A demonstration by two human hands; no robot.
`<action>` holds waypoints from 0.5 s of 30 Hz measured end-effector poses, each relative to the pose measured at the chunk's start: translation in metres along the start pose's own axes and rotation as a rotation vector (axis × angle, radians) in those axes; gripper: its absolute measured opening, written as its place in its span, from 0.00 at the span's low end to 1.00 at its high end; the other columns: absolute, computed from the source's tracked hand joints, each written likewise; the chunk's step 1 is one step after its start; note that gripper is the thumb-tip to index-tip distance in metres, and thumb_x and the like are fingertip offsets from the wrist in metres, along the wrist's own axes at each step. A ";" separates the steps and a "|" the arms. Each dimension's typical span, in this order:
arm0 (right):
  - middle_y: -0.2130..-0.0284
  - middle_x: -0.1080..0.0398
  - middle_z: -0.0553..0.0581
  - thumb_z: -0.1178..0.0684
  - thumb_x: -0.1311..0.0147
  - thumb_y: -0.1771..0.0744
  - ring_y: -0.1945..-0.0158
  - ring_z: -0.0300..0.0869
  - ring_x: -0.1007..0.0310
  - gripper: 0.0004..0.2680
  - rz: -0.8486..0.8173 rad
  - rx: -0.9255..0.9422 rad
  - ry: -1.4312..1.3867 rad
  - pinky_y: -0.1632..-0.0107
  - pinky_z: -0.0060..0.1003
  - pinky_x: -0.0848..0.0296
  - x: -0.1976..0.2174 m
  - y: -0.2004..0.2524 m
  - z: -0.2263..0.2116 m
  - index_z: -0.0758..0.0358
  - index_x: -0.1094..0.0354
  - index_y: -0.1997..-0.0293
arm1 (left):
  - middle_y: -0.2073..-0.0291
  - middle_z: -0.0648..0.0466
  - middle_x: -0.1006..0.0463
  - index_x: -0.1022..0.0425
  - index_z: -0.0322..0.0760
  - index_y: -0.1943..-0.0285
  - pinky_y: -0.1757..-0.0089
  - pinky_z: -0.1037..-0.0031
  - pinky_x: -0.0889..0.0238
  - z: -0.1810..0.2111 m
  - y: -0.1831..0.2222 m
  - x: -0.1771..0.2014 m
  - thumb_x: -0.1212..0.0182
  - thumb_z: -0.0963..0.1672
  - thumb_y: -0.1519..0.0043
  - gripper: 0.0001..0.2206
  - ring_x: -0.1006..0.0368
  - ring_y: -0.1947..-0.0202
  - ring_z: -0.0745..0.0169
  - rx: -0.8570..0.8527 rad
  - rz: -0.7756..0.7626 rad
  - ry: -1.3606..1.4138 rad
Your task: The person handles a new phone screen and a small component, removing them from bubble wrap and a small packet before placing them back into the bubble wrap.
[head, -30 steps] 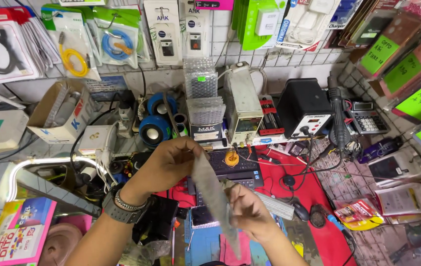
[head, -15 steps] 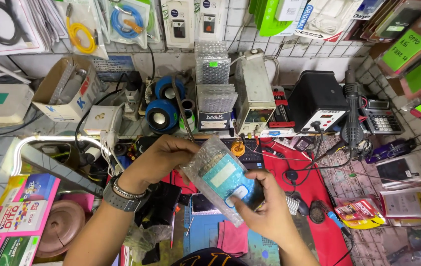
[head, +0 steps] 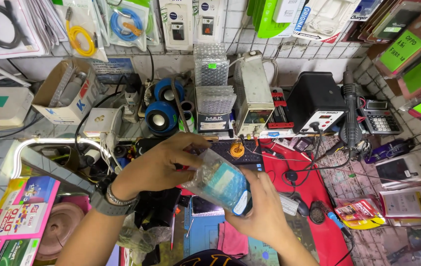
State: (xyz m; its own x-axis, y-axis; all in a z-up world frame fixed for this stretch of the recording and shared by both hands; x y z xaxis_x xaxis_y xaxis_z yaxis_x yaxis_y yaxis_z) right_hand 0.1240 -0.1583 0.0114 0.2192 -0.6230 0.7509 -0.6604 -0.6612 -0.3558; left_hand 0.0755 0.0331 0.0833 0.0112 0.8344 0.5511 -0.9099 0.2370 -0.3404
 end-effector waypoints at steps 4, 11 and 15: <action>0.49 0.29 0.58 0.54 0.30 0.47 0.47 0.48 0.24 0.32 -0.084 0.121 -0.366 0.47 0.41 0.25 -0.001 -0.001 -0.010 0.63 0.38 0.37 | 0.30 0.41 0.36 0.17 0.40 0.61 0.36 0.41 0.45 0.020 0.003 -0.005 0.37 0.37 0.39 0.06 0.43 0.27 0.36 -0.224 -0.154 -0.008; 0.59 0.32 0.52 0.35 0.42 0.35 0.58 0.40 0.33 0.26 -0.673 0.251 -1.273 0.56 0.32 0.34 -0.053 0.011 -0.022 0.69 0.38 0.41 | 0.40 0.42 0.27 0.17 0.42 0.59 0.41 0.48 0.37 0.029 -0.003 -0.017 0.39 0.37 0.37 0.08 0.28 0.38 0.37 -0.244 -0.233 0.001; 0.56 0.28 0.57 0.38 0.38 0.36 0.56 0.43 0.29 0.26 -0.711 0.129 -1.435 0.55 0.35 0.32 -0.081 0.026 0.008 0.72 0.36 0.40 | 0.43 0.50 0.24 0.16 0.44 0.57 0.54 0.68 0.26 0.017 -0.007 -0.019 0.39 0.38 0.38 0.08 0.24 0.43 0.54 -0.069 -0.279 0.069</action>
State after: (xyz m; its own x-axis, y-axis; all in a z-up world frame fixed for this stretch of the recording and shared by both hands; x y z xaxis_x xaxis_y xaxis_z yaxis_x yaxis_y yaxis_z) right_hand 0.0944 -0.1281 -0.0632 0.9494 0.0020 -0.3141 -0.0898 -0.9565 -0.2777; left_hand 0.0751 0.0074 0.0883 0.2874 0.7633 0.5786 -0.8373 0.4935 -0.2352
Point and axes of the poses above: each hand's wrist, its own y-axis away from the middle knuckle, its own x-axis out of the back of the hand, z = x × y, the point moved 9 cm from there along -y, towards the middle knuckle
